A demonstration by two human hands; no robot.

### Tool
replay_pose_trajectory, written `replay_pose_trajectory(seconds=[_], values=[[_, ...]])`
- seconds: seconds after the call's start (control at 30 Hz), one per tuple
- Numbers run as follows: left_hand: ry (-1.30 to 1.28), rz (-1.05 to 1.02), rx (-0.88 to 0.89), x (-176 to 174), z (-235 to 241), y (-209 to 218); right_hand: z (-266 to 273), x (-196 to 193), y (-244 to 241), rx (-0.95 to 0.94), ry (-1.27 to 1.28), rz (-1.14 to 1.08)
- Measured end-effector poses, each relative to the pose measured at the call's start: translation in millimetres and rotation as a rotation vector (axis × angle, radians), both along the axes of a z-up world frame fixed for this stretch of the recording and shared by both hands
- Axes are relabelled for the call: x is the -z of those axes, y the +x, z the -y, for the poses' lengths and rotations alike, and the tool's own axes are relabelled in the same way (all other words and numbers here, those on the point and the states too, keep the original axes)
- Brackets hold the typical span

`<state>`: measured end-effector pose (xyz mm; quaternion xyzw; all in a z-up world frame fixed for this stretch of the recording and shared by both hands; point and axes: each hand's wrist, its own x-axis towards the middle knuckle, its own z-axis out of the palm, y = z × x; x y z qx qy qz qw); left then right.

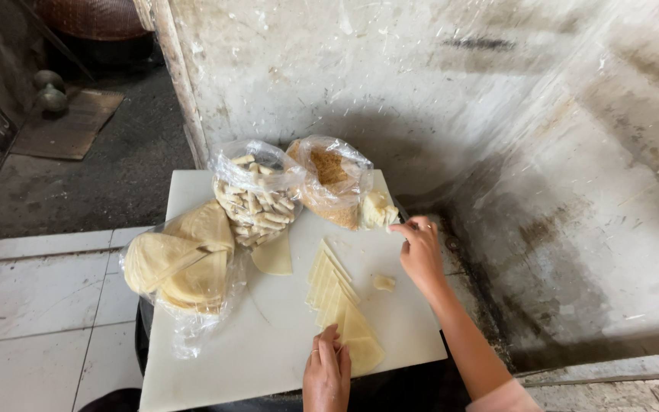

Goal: The person folds thin triangular wrappers, places a small amount of brown filling inside each, and folds them into sealed triangular packets. The person repeats this process for multiple units, stacking the finished packets on the cutting board.

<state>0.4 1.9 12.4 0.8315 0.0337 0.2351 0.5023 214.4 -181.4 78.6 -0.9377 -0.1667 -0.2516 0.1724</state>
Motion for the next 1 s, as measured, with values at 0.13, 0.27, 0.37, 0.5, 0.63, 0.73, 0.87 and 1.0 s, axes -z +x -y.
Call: replay_pose_trajectory(seconds=[0.13,0.27,0.37,0.5,0.63,0.73,0.87,1.0], values=[[-0.002,0.046,0.013,-7,-2,-4,-7,6,-72,-0.275,0.385,-0.404],[0.019,0.07,0.028,-17,-4,-6,-14,6,-132,-0.479,0.431,-0.487],[0.029,0.07,0.023,-22,-4,-6,-22,3,-144,-0.413,0.367,-0.553],[0.037,0.069,0.026,-28,-4,-6,-31,-2,-142,-0.383,0.221,-0.542],[0.012,0.034,0.031,-33,-4,-8,-35,-3,-141,-0.37,-0.162,-0.301],[0.093,0.067,0.025,-36,-5,-8,-28,-3,-140,-0.404,-0.517,-0.071],[0.171,0.09,0.024,-34,-4,-10,-20,1,-138,-0.402,-0.852,0.165],[0.156,0.022,0.023,-33,-2,-9,-24,-9,-122,-0.511,-0.9,0.119]])
